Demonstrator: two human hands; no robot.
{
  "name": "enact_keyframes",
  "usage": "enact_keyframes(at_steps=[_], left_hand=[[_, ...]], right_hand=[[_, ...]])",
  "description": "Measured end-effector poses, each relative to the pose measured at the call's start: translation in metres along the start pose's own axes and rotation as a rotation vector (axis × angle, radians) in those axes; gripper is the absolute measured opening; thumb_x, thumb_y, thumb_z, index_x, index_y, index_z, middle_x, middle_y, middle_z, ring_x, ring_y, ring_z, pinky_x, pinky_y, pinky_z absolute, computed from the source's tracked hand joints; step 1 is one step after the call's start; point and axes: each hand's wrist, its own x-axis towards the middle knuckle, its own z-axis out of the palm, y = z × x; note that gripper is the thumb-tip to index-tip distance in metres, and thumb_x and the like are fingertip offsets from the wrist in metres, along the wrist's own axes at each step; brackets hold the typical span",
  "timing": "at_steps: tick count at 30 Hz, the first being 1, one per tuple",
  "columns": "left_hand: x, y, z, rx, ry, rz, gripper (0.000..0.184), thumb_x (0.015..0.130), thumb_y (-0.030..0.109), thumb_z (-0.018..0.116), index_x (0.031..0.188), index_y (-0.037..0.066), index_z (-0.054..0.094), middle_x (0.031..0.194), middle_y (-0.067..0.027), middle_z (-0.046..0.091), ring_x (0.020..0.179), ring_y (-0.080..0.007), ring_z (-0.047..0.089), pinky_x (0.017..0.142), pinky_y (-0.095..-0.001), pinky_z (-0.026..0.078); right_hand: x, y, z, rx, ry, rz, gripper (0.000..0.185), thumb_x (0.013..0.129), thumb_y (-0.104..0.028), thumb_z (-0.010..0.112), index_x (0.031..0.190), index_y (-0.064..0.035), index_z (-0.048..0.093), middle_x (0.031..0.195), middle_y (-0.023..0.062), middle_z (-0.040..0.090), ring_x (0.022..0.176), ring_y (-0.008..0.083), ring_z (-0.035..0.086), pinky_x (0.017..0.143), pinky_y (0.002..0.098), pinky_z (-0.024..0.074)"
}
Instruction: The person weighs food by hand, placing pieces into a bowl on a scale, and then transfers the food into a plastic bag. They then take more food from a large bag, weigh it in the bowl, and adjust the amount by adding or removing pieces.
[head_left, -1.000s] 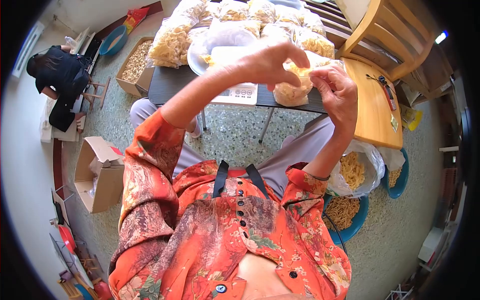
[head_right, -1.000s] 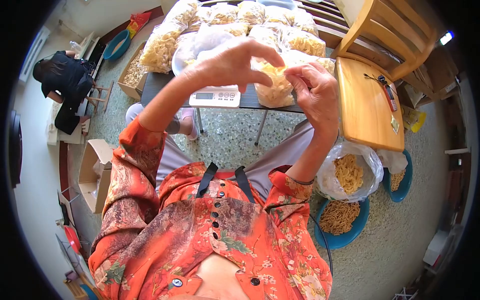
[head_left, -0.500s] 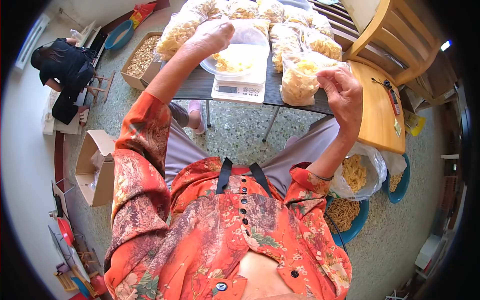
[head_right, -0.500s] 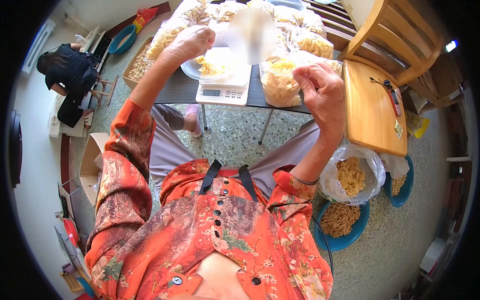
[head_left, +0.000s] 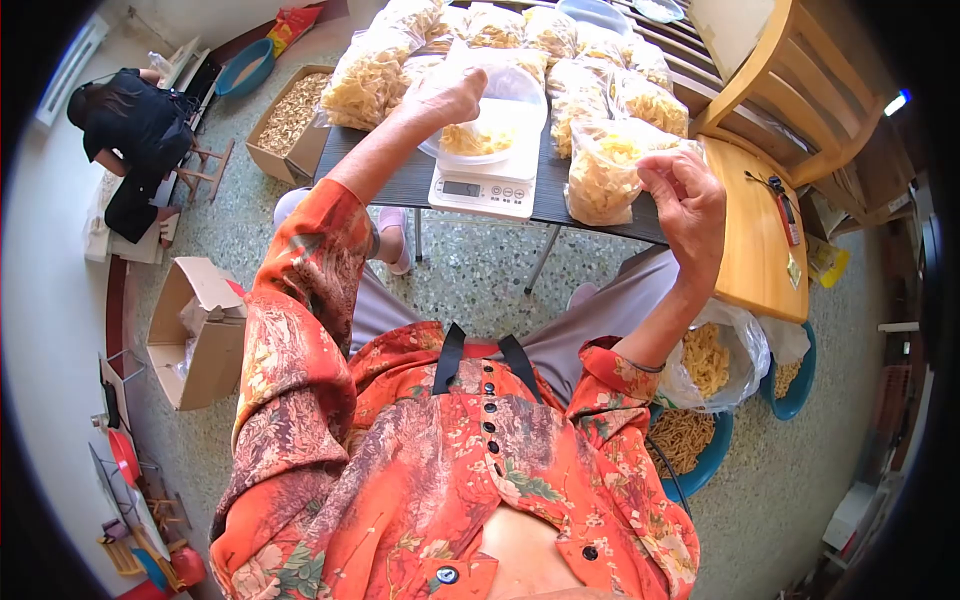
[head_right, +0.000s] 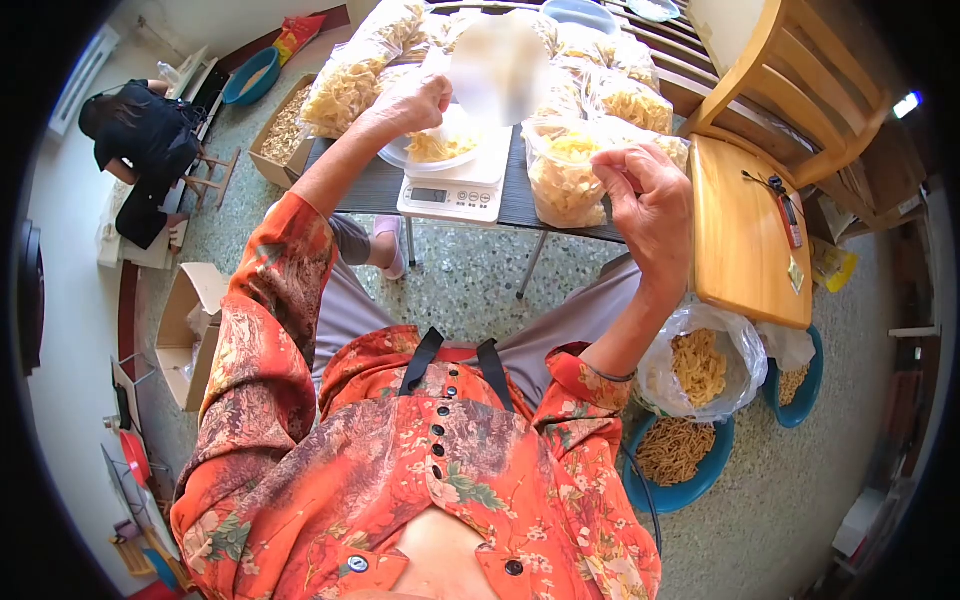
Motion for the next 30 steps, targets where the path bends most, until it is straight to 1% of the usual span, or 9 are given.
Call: enact_keyframes(at_steps=[4, 8, 13, 17, 20, 24, 26, 27, 30], left_hand=[[0.003, 0.001, 0.000, -0.134, 0.106, 0.037, 0.011, 0.072, 0.004, 0.069, 0.083, 0.002, 0.065, 0.075, -0.0125, 0.067, 0.074, -0.0233, 0.067, 0.066, -0.0353, 0.053], [-0.026, 0.047, -0.057, -0.700, 0.025, 0.284, 0.012, 0.084, 0.018, 0.072, 0.084, 0.007, 0.067, 0.070, -0.0005, 0.065, 0.061, -0.0034, 0.059, 0.048, -0.0201, 0.045], [-0.044, 0.107, -0.079, -0.686, -0.030, 0.469, 0.018, 0.079, 0.017, 0.071, 0.090, 0.003, 0.069, 0.077, -0.0067, 0.068, 0.073, -0.0162, 0.064, 0.067, -0.0323, 0.051], [-0.035, 0.120, -0.063, -0.624, 0.068, 0.398, 0.013, 0.080, 0.011, 0.071, 0.090, 0.002, 0.067, 0.073, -0.0042, 0.065, 0.070, -0.0113, 0.059, 0.064, -0.0286, 0.048], [-0.032, 0.093, -0.071, -0.656, 0.111, 0.435, 0.011, 0.081, 0.010, 0.068, 0.089, 0.002, 0.069, 0.074, -0.0056, 0.067, 0.071, -0.0139, 0.062, 0.067, -0.0306, 0.050], [-0.065, 0.075, -0.110, -0.105, 0.203, 0.268, 0.011, 0.081, 0.010, 0.068, 0.088, 0.002, 0.068, 0.073, -0.0037, 0.066, 0.072, -0.0116, 0.062, 0.068, -0.0278, 0.050], [-0.029, 0.021, -0.069, -0.097, 0.021, 0.346, 0.017, 0.077, 0.009, 0.076, 0.088, 0.002, 0.066, 0.077, -0.0066, 0.067, 0.072, -0.0163, 0.064, 0.064, -0.0301, 0.052], [-0.021, 0.002, -0.049, -0.098, -0.040, 0.267, 0.022, 0.072, 0.005, 0.077, 0.090, 0.001, 0.065, 0.081, -0.0091, 0.067, 0.082, -0.0231, 0.065, 0.073, -0.0341, 0.052], [-0.039, 0.000, -0.041, 0.022, -0.079, 0.241, 0.028, 0.066, 0.008, 0.077, 0.092, 0.007, 0.064, 0.085, -0.0097, 0.064, 0.085, -0.0239, 0.064, 0.076, -0.0336, 0.051]], right_hand=[[0.001, 0.003, 0.000, 0.031, 0.004, -0.026, 0.007, 0.082, 0.000, 0.071, 0.089, 0.0022, 0.069, 0.087, 0.0095, 0.065, 0.075, 0.0167, 0.065, 0.069, 0.0269, 0.0527], [0.001, -0.004, -0.001, -0.051, 0.003, -0.003, 0.006, 0.082, -0.002, 0.071, 0.087, 0.0021, 0.069, 0.085, 0.0105, 0.065, 0.074, 0.0191, 0.065, 0.068, 0.0288, 0.0522], [0.001, -0.001, 0.000, -0.022, 0.001, -0.058, 0.007, 0.082, -0.003, 0.070, 0.087, 0.0012, 0.070, 0.085, 0.0127, 0.066, 0.077, 0.0229, 0.064, 0.068, 0.0315, 0.0505], [0.000, 0.006, -0.001, -0.006, 0.014, -0.085, 0.007, 0.083, -0.003, 0.070, 0.088, 0.0013, 0.070, 0.085, 0.0120, 0.066, 0.074, 0.0215, 0.063, 0.068, 0.0303, 0.0506], [-0.001, 0.004, -0.002, -0.005, 0.015, -0.043, 0.007, 0.084, -0.004, 0.071, 0.089, 0.0015, 0.070, 0.085, 0.0110, 0.067, 0.071, 0.0192, 0.064, 0.067, 0.0292, 0.0509], [-0.002, 0.005, -0.002, 0.009, 0.013, -0.032, 0.009, 0.084, -0.004, 0.072, 0.090, 0.0024, 0.070, 0.085, 0.0097, 0.066, 0.073, 0.0166, 0.065, 0.068, 0.0273, 0.0519], [-0.002, 0.001, -0.001, -0.003, 0.017, -0.035, 0.009, 0.084, -0.003, 0.072, 0.090, 0.0027, 0.070, 0.086, 0.0094, 0.067, 0.074, 0.0165, 0.065, 0.069, 0.0271, 0.0521], [-0.001, 0.001, -0.001, -0.005, 0.012, -0.048, 0.009, 0.084, -0.003, 0.072, 0.089, 0.0026, 0.069, 0.086, 0.0093, 0.067, 0.074, 0.0165, 0.065, 0.069, 0.0272, 0.0522], [-0.001, 0.004, -0.001, -0.024, 0.010, -0.070, 0.008, 0.084, -0.003, 0.072, 0.089, 0.0022, 0.069, 0.087, 0.0092, 0.066, 0.074, 0.0165, 0.065, 0.069, 0.0274, 0.0523]])
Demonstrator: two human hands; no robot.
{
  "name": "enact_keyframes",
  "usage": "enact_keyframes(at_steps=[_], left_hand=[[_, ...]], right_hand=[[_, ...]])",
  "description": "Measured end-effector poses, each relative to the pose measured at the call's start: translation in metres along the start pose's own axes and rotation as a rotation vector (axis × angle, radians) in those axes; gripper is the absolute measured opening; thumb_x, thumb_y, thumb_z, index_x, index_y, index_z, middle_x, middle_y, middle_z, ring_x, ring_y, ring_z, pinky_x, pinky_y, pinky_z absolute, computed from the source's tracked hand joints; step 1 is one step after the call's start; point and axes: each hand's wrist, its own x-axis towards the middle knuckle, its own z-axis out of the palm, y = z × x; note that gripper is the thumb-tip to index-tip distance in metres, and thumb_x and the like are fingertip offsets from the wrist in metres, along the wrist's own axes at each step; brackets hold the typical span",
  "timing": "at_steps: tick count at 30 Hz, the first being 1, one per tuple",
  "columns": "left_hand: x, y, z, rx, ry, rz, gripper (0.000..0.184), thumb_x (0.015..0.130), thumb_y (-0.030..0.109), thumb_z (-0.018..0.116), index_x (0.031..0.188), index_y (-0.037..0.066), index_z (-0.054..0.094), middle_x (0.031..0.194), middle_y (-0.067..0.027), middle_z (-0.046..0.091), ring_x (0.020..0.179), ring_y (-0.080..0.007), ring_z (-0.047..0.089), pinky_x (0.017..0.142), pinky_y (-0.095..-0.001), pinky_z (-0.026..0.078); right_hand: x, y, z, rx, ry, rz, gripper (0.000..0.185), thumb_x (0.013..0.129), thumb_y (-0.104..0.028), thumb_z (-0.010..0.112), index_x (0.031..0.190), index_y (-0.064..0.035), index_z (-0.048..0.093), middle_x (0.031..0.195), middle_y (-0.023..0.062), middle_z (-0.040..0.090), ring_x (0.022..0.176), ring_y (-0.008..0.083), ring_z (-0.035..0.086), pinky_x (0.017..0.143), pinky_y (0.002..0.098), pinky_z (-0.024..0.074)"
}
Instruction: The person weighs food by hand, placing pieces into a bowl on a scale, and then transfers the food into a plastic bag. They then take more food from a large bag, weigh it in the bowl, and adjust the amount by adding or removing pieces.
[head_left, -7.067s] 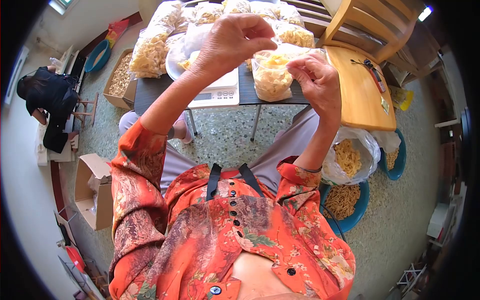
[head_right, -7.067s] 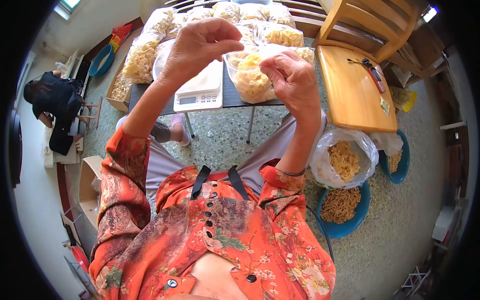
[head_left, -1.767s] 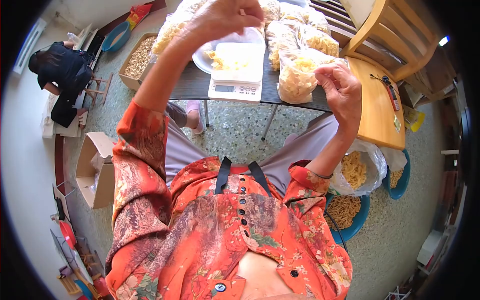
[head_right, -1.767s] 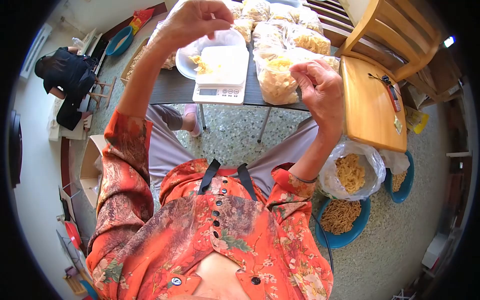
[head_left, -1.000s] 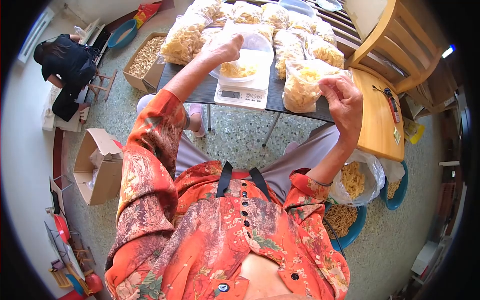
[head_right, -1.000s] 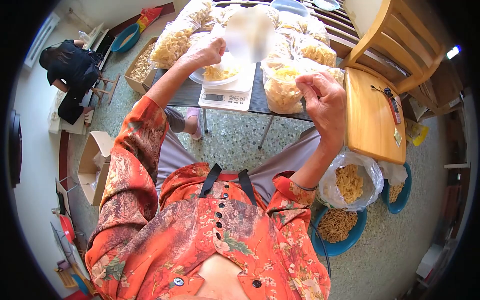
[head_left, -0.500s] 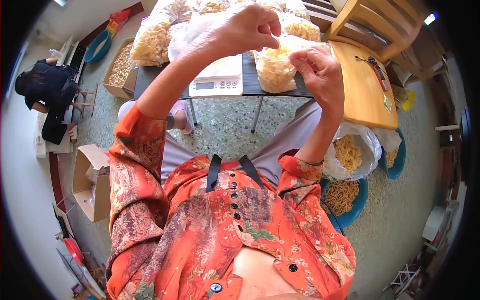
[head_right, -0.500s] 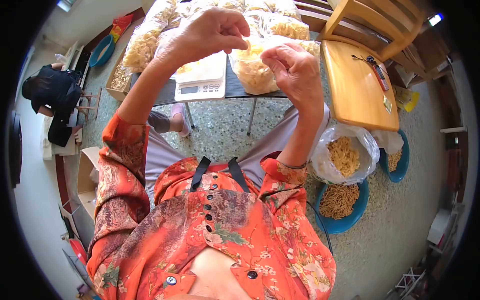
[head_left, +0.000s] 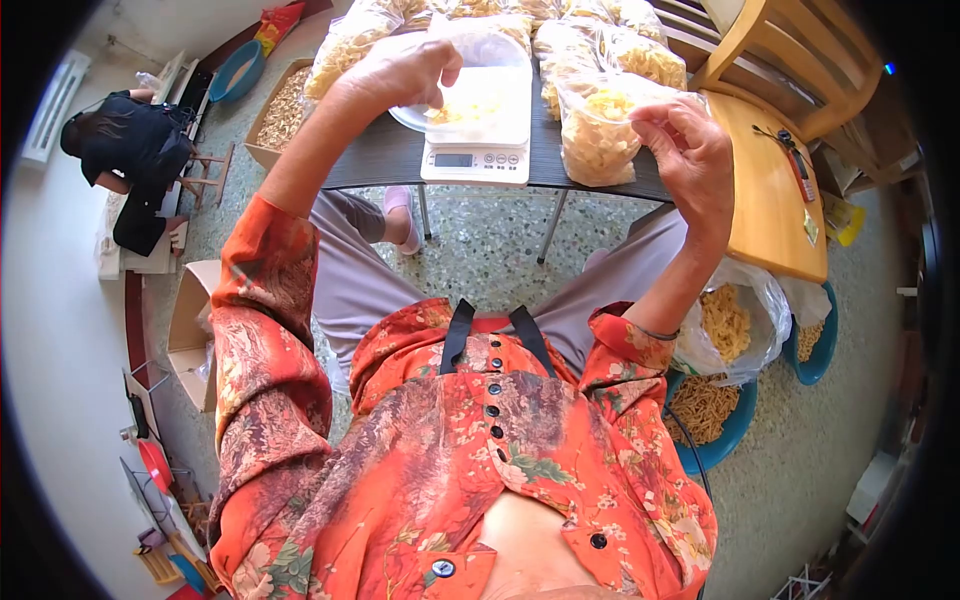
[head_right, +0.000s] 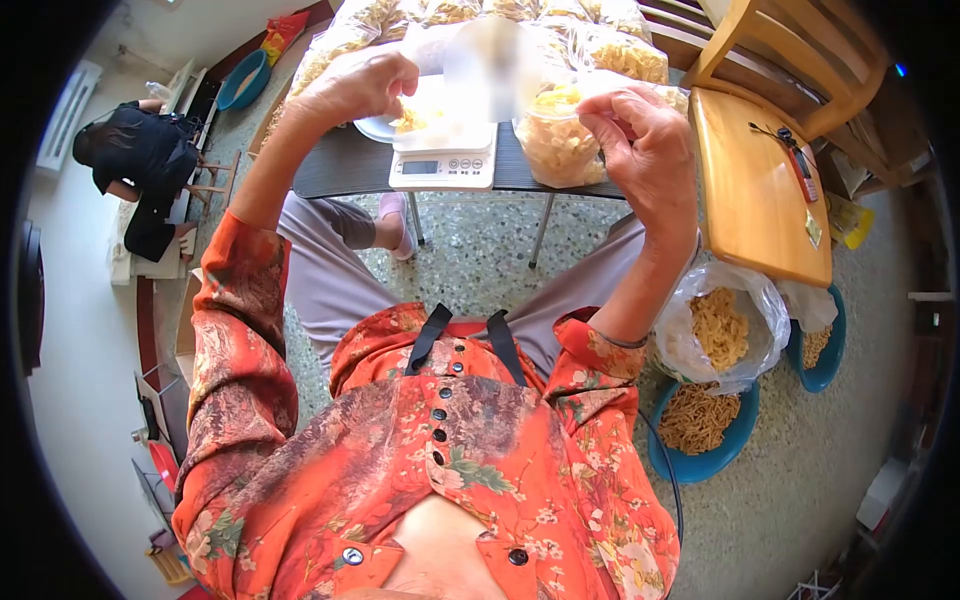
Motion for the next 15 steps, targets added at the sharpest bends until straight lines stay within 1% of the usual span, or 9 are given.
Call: enact_keyframes(at_steps=[2, 4, 6, 7, 10, 11, 12, 14, 15], left_hand=[[-0.001, -0.001, 0.005, 0.119, -0.025, 0.018, 0.036, 0.064, 0.016, 0.076, 0.097, 0.010, 0.064, 0.092, -0.0093, 0.066, 0.092, -0.0276, 0.064, 0.081, -0.0374, 0.050], [0.004, 0.000, 0.012, 0.215, -0.043, 0.016, 0.037, 0.064, 0.014, 0.075, 0.099, 0.011, 0.064, 0.096, -0.0107, 0.067, 0.096, -0.0299, 0.064, 0.083, -0.0388, 0.050], [0.008, 0.000, 0.022, 0.209, -0.087, -0.028, 0.035, 0.063, 0.012, 0.074, 0.097, 0.010, 0.066, 0.097, -0.0116, 0.068, 0.099, -0.0306, 0.064, 0.084, -0.0399, 0.050], [0.013, 0.000, 0.027, 0.268, -0.097, -0.031, 0.031, 0.063, 0.011, 0.074, 0.093, 0.008, 0.066, 0.096, -0.0123, 0.068, 0.098, -0.0306, 0.064, 0.084, -0.0405, 0.050], [0.018, -0.005, 0.035, 0.281, -0.061, 0.002, 0.028, 0.063, 0.010, 0.074, 0.090, 0.006, 0.066, 0.096, -0.0132, 0.068, 0.097, -0.0309, 0.064, 0.084, -0.0412, 0.050], [0.019, -0.006, 0.038, 0.278, -0.006, 0.037, 0.022, 0.064, 0.008, 0.073, 0.084, 0.005, 0.065, 0.089, -0.0143, 0.068, 0.092, -0.0318, 0.064, 0.079, -0.0409, 0.050], [0.019, -0.005, 0.036, 0.278, -0.004, 0.037, 0.022, 0.064, 0.008, 0.073, 0.084, 0.005, 0.065, 0.089, -0.0143, 0.068, 0.092, -0.0318, 0.064, 0.079, -0.0409, 0.050], [0.019, 0.000, 0.033, 0.105, 0.045, -0.007, 0.015, 0.065, 0.007, 0.073, 0.077, 0.004, 0.065, 0.079, -0.0147, 0.067, 0.082, -0.0313, 0.065, 0.073, -0.0395, 0.051], [0.019, -0.002, 0.033, 0.105, 0.045, -0.007, 0.015, 0.065, 0.007, 0.073, 0.077, 0.004, 0.065, 0.079, -0.0147, 0.067, 0.082, -0.0313, 0.065, 0.073, -0.0395, 0.051]], right_hand=[[0.000, -0.001, 0.000, -0.020, -0.001, -0.013, 0.008, 0.083, -0.003, 0.072, 0.089, 0.0020, 0.069, 0.087, 0.0092, 0.066, 0.074, 0.0164, 0.065, 0.069, 0.0274, 0.0524], [0.000, -0.002, -0.001, -0.017, -0.010, 0.029, 0.008, 0.083, -0.002, 0.072, 0.090, 0.0016, 0.069, 0.087, 0.0096, 0.066, 0.074, 0.0165, 0.065, 0.068, 0.0276, 0.0525], [0.000, -0.002, 0.000, -0.007, -0.012, 0.037, 0.008, 0.083, -0.001, 0.071, 0.090, 0.0016, 0.069, 0.087, 0.0099, 0.066, 0.075, 0.0166, 0.065, 0.068, 0.0277, 0.0527], [0.000, -0.002, 0.000, 0.008, -0.009, 0.047, 0.008, 0.083, -0.001, 0.071, 0.090, 0.0016, 0.069, 0.088, 0.0100, 0.065, 0.075, 0.0167, 0.065, 0.068, 0.0277, 0.0528], [0.000, -0.002, 0.000, 0.038, -0.006, 0.065, 0.008, 0.083, 0.000, 0.071, 0.090, 0.0016, 0.069, 0.088, 0.0099, 0.065, 0.076, 0.0168, 0.066, 0.069, 0.0279, 0.0532], [0.000, -0.002, 0.000, 0.035, -0.007, 0.064, 0.008, 0.083, 0.000, 0.071, 0.090, 0.0017, 0.069, 0.088, 0.0099, 0.065, 0.076, 0.0168, 0.066, 0.069, 0.0279, 0.0532], [0.000, -0.002, 0.000, 0.032, -0.008, 0.064, 0.008, 0.083, 0.000, 0.071, 0.090, 0.0018, 0.069, 0.087, 0.0098, 0.065, 0.076, 0.0168, 0.066, 0.070, 0.0280, 0.0532], [0.001, -0.002, 0.001, 0.038, -0.009, 0.059, 0.008, 0.083, 0.000, 0.071, 0.090, 0.0018, 0.069, 0.087, 0.0099, 0.065, 0.076, 0.0170, 0.066, 0.070, 0.0280, 0.0531], [0.001, -0.001, 0.001, 0.043, -0.009, 0.056, 0.008, 0.083, 0.000, 0.071, 0.090, 0.0019, 0.069, 0.087, 0.0100, 0.065, 0.076, 0.0171, 0.065, 0.070, 0.0281, 0.0530]])
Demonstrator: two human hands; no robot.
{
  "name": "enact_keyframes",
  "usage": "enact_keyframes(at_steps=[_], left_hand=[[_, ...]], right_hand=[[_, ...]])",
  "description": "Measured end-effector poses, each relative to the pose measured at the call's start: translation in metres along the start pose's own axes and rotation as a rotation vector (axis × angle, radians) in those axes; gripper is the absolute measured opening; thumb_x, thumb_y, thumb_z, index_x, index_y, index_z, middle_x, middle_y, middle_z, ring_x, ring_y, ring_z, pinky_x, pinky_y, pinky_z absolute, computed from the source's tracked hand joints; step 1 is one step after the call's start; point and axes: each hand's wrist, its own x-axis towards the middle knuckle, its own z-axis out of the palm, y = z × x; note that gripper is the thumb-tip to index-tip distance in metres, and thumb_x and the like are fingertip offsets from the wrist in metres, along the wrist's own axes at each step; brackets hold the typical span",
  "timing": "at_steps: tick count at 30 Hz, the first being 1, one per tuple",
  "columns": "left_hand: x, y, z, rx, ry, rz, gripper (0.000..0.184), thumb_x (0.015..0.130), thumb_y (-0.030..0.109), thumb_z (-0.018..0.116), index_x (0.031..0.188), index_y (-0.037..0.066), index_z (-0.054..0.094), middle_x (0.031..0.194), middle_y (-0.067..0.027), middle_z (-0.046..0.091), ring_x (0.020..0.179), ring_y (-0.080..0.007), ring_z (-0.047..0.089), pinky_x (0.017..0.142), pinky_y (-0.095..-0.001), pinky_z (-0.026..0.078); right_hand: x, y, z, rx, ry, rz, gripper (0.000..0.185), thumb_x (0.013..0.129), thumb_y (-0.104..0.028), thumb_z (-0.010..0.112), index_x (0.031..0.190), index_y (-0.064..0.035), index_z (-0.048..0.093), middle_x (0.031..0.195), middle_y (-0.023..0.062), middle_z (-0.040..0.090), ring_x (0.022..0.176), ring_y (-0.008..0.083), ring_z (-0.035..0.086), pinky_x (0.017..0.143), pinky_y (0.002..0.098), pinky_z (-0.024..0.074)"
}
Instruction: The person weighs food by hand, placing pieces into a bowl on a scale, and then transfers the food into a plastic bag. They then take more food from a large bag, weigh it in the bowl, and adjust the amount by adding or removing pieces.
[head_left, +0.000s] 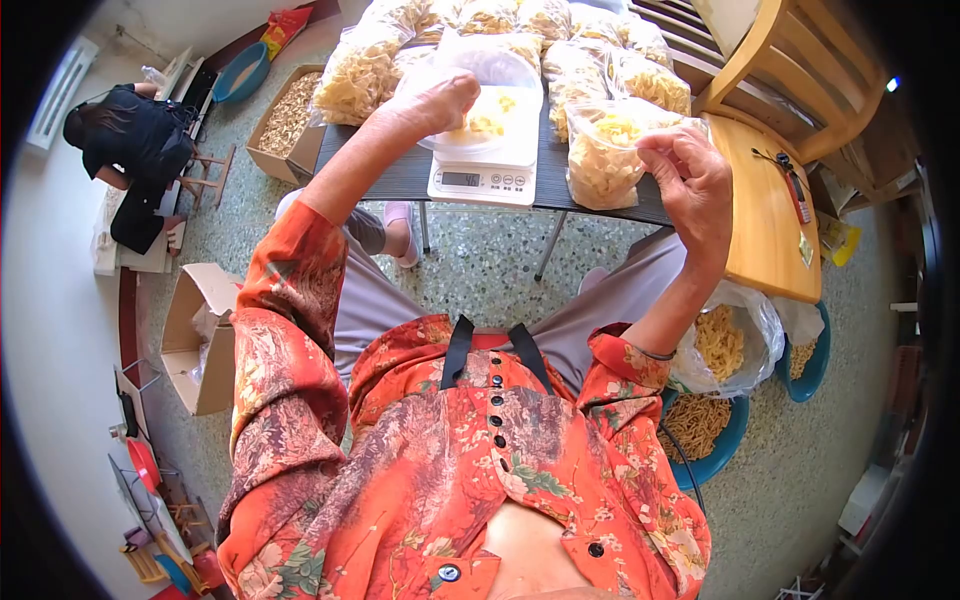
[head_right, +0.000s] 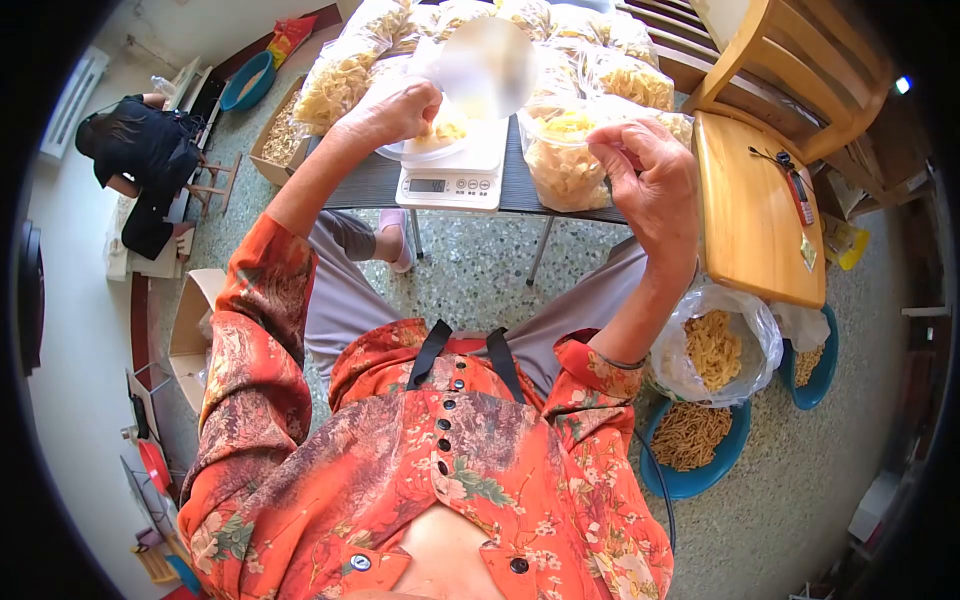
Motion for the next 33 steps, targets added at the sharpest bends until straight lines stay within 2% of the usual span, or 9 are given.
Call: enact_keyframes(at_steps=[6, 7, 10, 14, 16, 19, 23, 28, 33], left_hand=[[-0.004, -0.011, -0.011, -0.300, 0.059, -0.059, 0.014, 0.070, 0.008, 0.076, 0.079, 0.002, 0.067, 0.069, -0.0123, 0.063, 0.070, -0.0219, 0.063, 0.066, -0.0354, 0.050], [-0.005, -0.014, -0.013, -0.341, 0.145, 0.018, 0.011, 0.073, 0.010, 0.073, 0.077, 0.002, 0.068, 0.065, -0.0103, 0.064, 0.063, -0.0194, 0.064, 0.060, -0.0344, 0.051], [-0.008, -0.014, -0.024, -0.665, 0.101, -0.103, 0.013, 0.078, 0.011, 0.071, 0.084, 0.000, 0.070, 0.067, -0.0050, 0.065, 0.055, -0.0091, 0.060, 0.050, -0.0245, 0.050], [-0.014, -0.017, -0.035, -0.776, 0.148, -0.120, 0.015, 0.081, 0.014, 0.071, 0.087, 0.000, 0.070, 0.072, -0.0042, 0.067, 0.060, -0.0093, 0.061, 0.054, -0.0241, 0.051], [-0.015, -0.019, -0.038, -0.959, 0.154, -0.083, 0.017, 0.090, 0.019, 0.070, 0.095, 0.003, 0.069, 0.080, -0.0038, 0.067, 0.065, -0.0062, 0.060, 0.057, -0.0206, 0.050], [-0.016, -0.009, -0.045, -1.190, 0.120, -0.081, 0.022, 0.091, 0.022, 0.070, 0.100, 0.003, 0.068, 0.082, -0.0033, 0.067, 0.067, -0.0058, 0.060, 0.059, -0.0189, 0.049], [-0.009, 0.026, -0.060, -1.361, 0.007, 0.142, 0.020, 0.093, 0.021, 0.068, 0.102, 0.003, 0.067, 0.080, -0.0024, 0.066, 0.067, -0.0056, 0.059, 0.059, -0.0178, 0.047], [0.004, 0.075, -0.066, -1.390, -0.082, 0.304, 0.021, 0.093, 0.022, 0.068, 0.100, 0.002, 0.067, 0.077, -0.0020, 0.064, 0.066, -0.0038, 0.059, 0.054, -0.0177, 0.047], [0.023, 0.091, -0.061, -1.266, -0.087, 0.305, 0.023, 0.090, 0.024, 0.071, 0.097, 0.002, 0.067, 0.076, -0.0022, 0.064, 0.062, -0.0038, 0.058, 0.051, -0.0175, 0.045]], right_hand=[[0.001, 0.002, -0.002, -0.048, 0.001, -0.029, 0.008, 0.083, -0.002, 0.071, 0.090, 0.0014, 0.069, 0.087, 0.0102, 0.065, 0.074, 0.0178, 0.064, 0.068, 0.0282, 0.0519], [0.000, 0.002, -0.002, -0.049, 0.000, -0.020, 0.008, 0.083, -0.002, 0.071, 0.090, 0.0014, 0.069, 0.087, 0.0102, 0.065, 0.074, 0.0178, 0.064, 0.068, 0.0282, 0.0519], [0.000, -0.001, -0.001, -0.052, 0.007, -0.015, 0.006, 0.084, -0.003, 0.071, 0.088, 0.0015, 0.069, 0.086, 0.0096, 0.066, 0.073, 0.0175, 0.064, 0.067, 0.0280, 0.0513], [-0.001, 0.000, 0.000, -0.032, 0.026, -0.016, 0.006, 0.084, -0.003, 0.070, 0.088, 0.0012, 0.070, 0.086, 0.0093, 0.066, 0.073, 0.0172, 0.064, 0.068, 0.0277, 0.0511], [-0.001, 0.000, -0.001, -0.012, 0.011, -0.008, 0.007, 0.083, -0.003, 0.070, 0.089, 0.0007, 0.070, 0.086, 0.0100, 0.066, 0.073, 0.0192, 0.064, 0.068, 0.0286, 0.0508], [0.001, 0.004, -0.001, -0.060, 0.017, -0.061, 0.007, 0.082, -0.003, 0.070, 0.089, 0.0001, 0.070, 0.086, 0.0113, 0.066, 0.075, 0.0216, 0.064, 0.068, 0.0302, 0.0506], [0.001, 0.005, -0.001, -0.054, 0.025, -0.088, 0.007, 0.081, -0.003, 0.070, 0.088, -0.0006, 0.070, 0.086, 0.0119, 0.067, 0.078, 0.0249, 0.064, 0.071, 0.0328, 0.0500], [0.000, 0.003, -0.001, -0.006, 0.031, -0.056, 0.008, 0.081, -0.005, 0.071, 0.089, -0.0011, 0.070, 0.084, 0.0103, 0.066, 0.078, 0.0250, 0.064, 0.070, 0.0334, 0.0492], [0.000, 0.006, -0.001, -0.006, 0.039, -0.097, 0.007, 0.082, -0.005, 0.071, 0.088, -0.0012, 0.070, 0.084, 0.0102, 0.066, 0.077, 0.0242, 0.064, 0.069, 0.0331, 0.0494]])
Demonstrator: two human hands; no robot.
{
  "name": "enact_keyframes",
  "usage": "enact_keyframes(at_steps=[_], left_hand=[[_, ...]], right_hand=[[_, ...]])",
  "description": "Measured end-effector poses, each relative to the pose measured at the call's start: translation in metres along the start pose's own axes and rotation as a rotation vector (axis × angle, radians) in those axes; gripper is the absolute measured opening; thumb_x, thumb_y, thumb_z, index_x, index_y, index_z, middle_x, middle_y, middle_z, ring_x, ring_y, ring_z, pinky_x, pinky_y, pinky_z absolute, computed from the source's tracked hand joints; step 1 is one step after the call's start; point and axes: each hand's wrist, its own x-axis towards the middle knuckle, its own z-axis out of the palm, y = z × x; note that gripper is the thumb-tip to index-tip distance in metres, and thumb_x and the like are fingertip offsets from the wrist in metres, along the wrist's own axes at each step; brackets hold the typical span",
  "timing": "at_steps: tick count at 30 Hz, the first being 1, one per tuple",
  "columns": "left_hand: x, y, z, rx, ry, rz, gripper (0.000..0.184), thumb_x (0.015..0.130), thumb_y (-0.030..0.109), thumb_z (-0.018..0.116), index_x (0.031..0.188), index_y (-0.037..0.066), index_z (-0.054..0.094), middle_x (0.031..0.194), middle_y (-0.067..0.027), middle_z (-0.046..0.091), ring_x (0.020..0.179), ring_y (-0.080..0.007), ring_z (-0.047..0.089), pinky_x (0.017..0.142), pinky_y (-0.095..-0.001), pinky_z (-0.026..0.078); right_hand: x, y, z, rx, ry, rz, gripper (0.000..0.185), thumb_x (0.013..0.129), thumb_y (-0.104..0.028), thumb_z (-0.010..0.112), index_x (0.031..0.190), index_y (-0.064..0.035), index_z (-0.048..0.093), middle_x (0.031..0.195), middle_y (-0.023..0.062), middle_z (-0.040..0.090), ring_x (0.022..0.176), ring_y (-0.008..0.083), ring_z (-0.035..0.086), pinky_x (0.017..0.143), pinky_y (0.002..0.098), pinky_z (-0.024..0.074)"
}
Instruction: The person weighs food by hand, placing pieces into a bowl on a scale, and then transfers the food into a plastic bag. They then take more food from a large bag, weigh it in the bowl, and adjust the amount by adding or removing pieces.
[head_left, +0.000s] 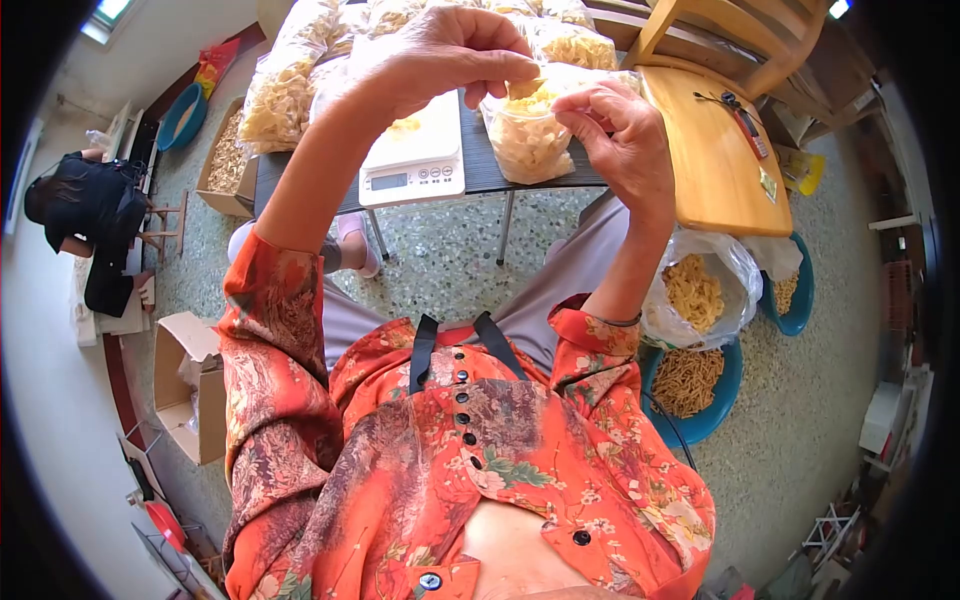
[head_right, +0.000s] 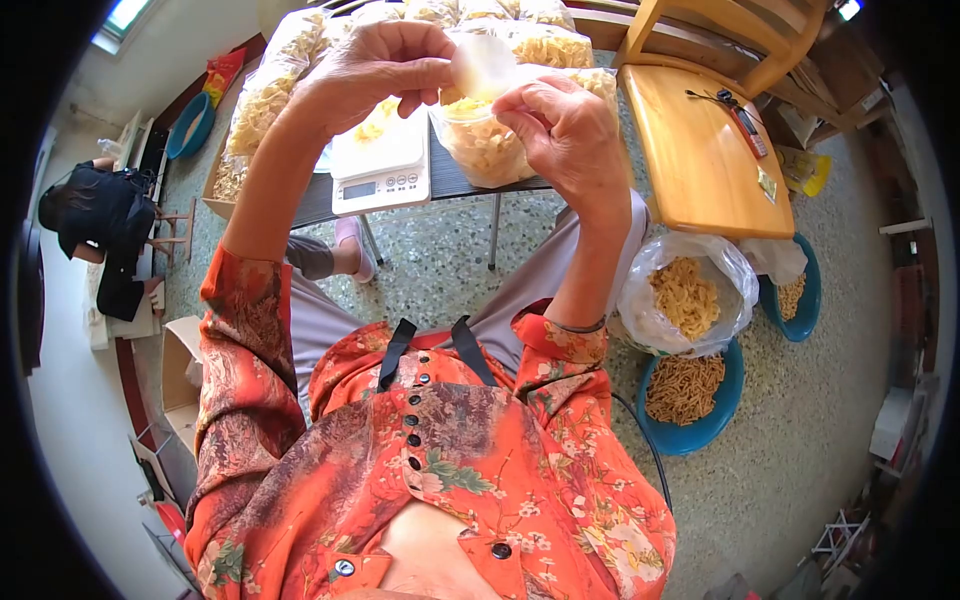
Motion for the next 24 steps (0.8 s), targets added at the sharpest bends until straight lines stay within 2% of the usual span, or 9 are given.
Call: enact_keyframes(at_steps=[5, 8, 16, 18, 19, 20, 22, 23, 24], left_hand=[[0.009, 0.000, 0.016, 0.339, 0.143, 0.012, 0.024, 0.088, 0.027, 0.074, 0.091, 0.004, 0.069, 0.070, -0.0003, 0.063, 0.060, -0.0036, 0.058, 0.046, -0.0181, 0.043], [0.016, -0.009, 0.020, 0.417, 0.213, -0.019, 0.024, 0.086, 0.029, 0.075, 0.090, 0.005, 0.069, 0.068, 0.0001, 0.063, 0.057, -0.0044, 0.059, 0.044, -0.0186, 0.043], [0.002, 0.000, 0.014, 0.389, 0.230, -0.021, 0.022, 0.090, 0.026, 0.070, 0.093, 0.005, 0.070, 0.071, -0.0011, 0.064, 0.057, -0.0052, 0.061, 0.045, -0.0195, 0.046], [-0.006, 0.000, 0.017, 0.472, 0.172, 0.150, 0.017, 0.091, 0.023, 0.069, 0.097, 0.007, 0.070, 0.072, 0.0006, 0.065, 0.057, -0.0044, 0.059, 0.049, -0.0196, 0.047], [-0.011, 0.007, 0.017, 0.450, 0.075, 0.052, 0.016, 0.089, 0.017, 0.070, 0.103, 0.008, 0.071, 0.085, 0.0001, 0.069, 0.058, -0.0051, 0.058, 0.051, -0.0209, 0.047], [-0.013, 0.005, 0.020, 0.450, 0.073, 0.051, 0.016, 0.089, 0.017, 0.070, 0.103, 0.008, 0.071, 0.085, 0.0001, 0.069, 0.058, -0.0051, 0.058, 0.051, -0.0209, 0.047], [-0.018, -0.003, 0.028, 0.391, 0.000, 0.096, 0.021, 0.086, 0.013, 0.072, 0.107, 0.007, 0.070, 0.100, -0.0022, 0.069, 0.059, -0.0068, 0.059, 0.050, -0.0227, 0.047], [-0.019, -0.006, 0.032, 0.500, -0.003, 0.162, 0.025, 0.085, 0.011, 0.073, 0.109, 0.007, 0.070, 0.110, -0.0039, 0.067, 0.057, -0.0080, 0.059, 0.050, -0.0236, 0.047], [-0.021, -0.009, 0.038, 0.512, 0.016, 0.167, 0.029, 0.085, 0.011, 0.072, 0.113, 0.009, 0.068, 0.107, -0.0038, 0.067, 0.057, -0.0087, 0.060, 0.050, -0.0236, 0.048]], right_hand=[[-0.001, -0.001, -0.001, -0.012, -0.006, -0.007, 0.007, 0.082, -0.005, 0.071, 0.087, -0.0012, 0.070, 0.083, 0.0103, 0.066, 0.075, 0.0238, 0.064, 0.067, 0.0327, 0.0497], [-0.001, -0.002, -0.001, 0.020, -0.006, 0.008, 0.007, 0.081, -0.005, 0.071, 0.088, -0.0013, 0.071, 0.083, 0.0099, 0.066, 0.073, 0.0227, 0.063, 0.065, 0.0320, 0.0496], [-0.002, -0.001, -0.005, 0.012, -0.003, 0.020, 0.008, 0.082, -0.003, 0.071, 0.089, -0.0011, 0.071, 0.082, 0.0097, 0.065, 0.072, 0.0210, 0.064, 0.064, 0.0309, 0.0500], [-0.002, 0.002, -0.004, 0.002, 0.006, -0.005, 0.008, 0.082, -0.003, 0.071, 0.089, -0.0010, 0.071, 0.083, 0.0097, 0.065, 0.072, 0.0206, 0.064, 0.064, 0.0308, 0.0502], [-0.002, 0.003, -0.004, -0.010, 0.014, -0.030, 0.008, 0.082, -0.003, 0.071, 0.089, -0.0009, 0.071, 0.083, 0.0097, 0.065, 0.072, 0.0202, 0.064, 0.065, 0.0307, 0.0504], [-0.002, 0.004, -0.004, -0.008, 0.015, -0.029, 0.008, 0.082, -0.003, 0.071, 0.089, -0.0009, 0.071, 0.083, 0.0097, 0.065, 0.072, 0.0202, 0.064, 0.065, 0.0307, 0.0504], [-0.002, 0.005, -0.003, -0.024, 0.025, -0.004, 0.007, 0.082, -0.002, 0.070, 0.089, -0.0010, 0.071, 0.084, 0.0096, 0.066, 0.074, 0.0194, 0.064, 0.065, 0.0302, 0.0506], [-0.002, 0.003, -0.003, -0.016, 0.019, -0.011, 0.007, 0.082, -0.002, 0.070, 0.089, -0.0010, 0.071, 0.084, 0.0096, 0.066, 0.074, 0.0194, 0.064, 0.065, 0.0302, 0.0506], [-0.002, 0.000, -0.004, -0.008, 0.004, 0.027, 0.008, 0.081, -0.001, 0.070, 0.089, -0.0011, 0.071, 0.085, 0.0096, 0.065, 0.074, 0.0195, 0.065, 0.066, 0.0299, 0.0508]])
